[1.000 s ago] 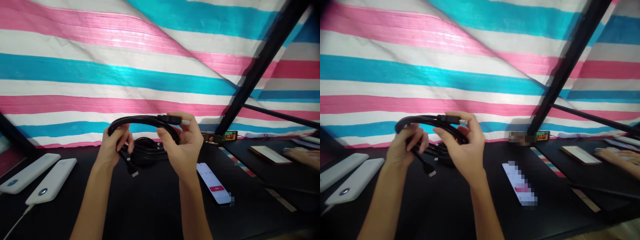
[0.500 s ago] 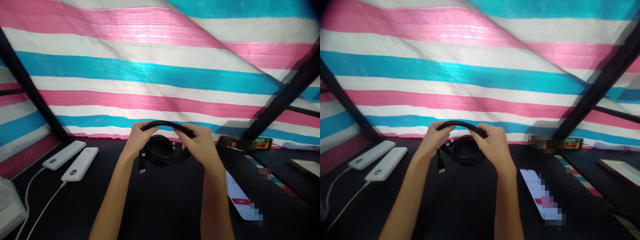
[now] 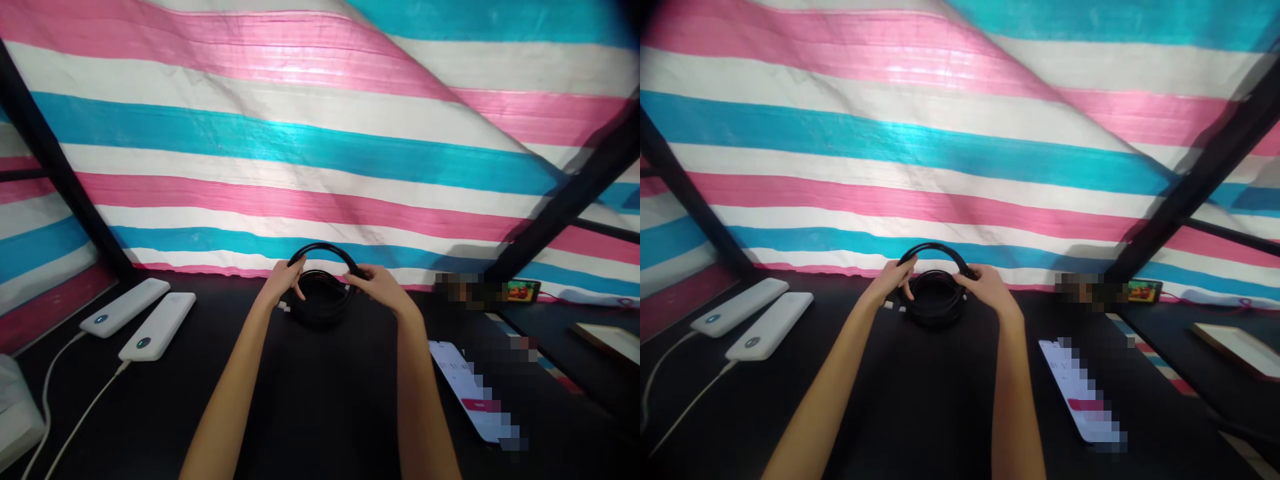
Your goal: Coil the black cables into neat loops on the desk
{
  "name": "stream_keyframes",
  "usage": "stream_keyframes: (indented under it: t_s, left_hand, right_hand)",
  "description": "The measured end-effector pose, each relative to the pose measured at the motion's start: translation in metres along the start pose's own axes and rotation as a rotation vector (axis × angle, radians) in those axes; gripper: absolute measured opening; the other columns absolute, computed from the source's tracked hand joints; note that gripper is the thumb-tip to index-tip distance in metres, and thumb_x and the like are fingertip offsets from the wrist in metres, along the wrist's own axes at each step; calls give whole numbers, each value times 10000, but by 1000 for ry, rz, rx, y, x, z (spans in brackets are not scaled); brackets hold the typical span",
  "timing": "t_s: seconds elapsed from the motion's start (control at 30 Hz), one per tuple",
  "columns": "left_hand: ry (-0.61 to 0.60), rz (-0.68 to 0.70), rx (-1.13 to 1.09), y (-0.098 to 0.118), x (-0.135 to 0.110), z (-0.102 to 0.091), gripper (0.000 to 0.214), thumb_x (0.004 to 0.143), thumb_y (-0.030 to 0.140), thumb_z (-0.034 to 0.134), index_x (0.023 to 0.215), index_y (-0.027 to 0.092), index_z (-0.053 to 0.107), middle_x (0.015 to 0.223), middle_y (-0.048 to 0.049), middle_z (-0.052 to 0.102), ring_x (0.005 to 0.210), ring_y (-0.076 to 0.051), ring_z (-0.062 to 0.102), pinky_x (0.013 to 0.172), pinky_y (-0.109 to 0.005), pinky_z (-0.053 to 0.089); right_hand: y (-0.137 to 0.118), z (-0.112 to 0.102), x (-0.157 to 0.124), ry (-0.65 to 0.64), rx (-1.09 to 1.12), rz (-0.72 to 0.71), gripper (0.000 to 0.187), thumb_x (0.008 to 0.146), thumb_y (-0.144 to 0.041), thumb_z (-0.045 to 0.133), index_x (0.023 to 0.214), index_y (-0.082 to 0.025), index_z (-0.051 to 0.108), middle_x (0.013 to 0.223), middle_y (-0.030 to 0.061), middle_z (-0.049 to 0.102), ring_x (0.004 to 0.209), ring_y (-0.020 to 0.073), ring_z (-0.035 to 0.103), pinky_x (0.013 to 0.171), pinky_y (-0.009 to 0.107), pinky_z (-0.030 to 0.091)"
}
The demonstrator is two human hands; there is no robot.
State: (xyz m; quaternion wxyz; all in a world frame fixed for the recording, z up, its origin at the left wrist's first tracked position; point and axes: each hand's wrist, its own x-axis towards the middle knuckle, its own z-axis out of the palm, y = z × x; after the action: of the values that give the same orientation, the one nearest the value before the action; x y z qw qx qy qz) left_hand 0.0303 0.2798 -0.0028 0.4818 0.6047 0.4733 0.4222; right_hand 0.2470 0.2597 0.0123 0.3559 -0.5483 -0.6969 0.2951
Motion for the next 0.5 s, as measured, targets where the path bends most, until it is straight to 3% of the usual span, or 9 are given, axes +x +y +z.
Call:
stream_keyframes:
  t_s: [0.07,0.23,0.5]
  left_hand:
    - [30,-98,103,-23,12,3,384,874,463,434,611,184,440,327,74,350,381,-158,601,401,-197,366]
    - [45,-111,154,-62,28,15,183,833,329,555,838,150,515,430,59,515,391,-139,598,408,-191,402]
    - [29,-107,224,-71,34,18,150,709,144,628,854,138,588,535,17,634,395,-92,535,411,-183,414]
  right_hand:
    - [22,7,8,-15,-56,75,252,735,-375,641,837,-146,671,652,13,627,500,83,542,384,147,359]
    - [61,20,22,75,-113,227,385,669,-286,681,1044,-202,653,840,33,680,575,110,595,397,149,426]
    - [73,15,21,40,-97,295,405,699,-285,645,1100,-233,675,964,36,704,728,172,650,408,159,486]
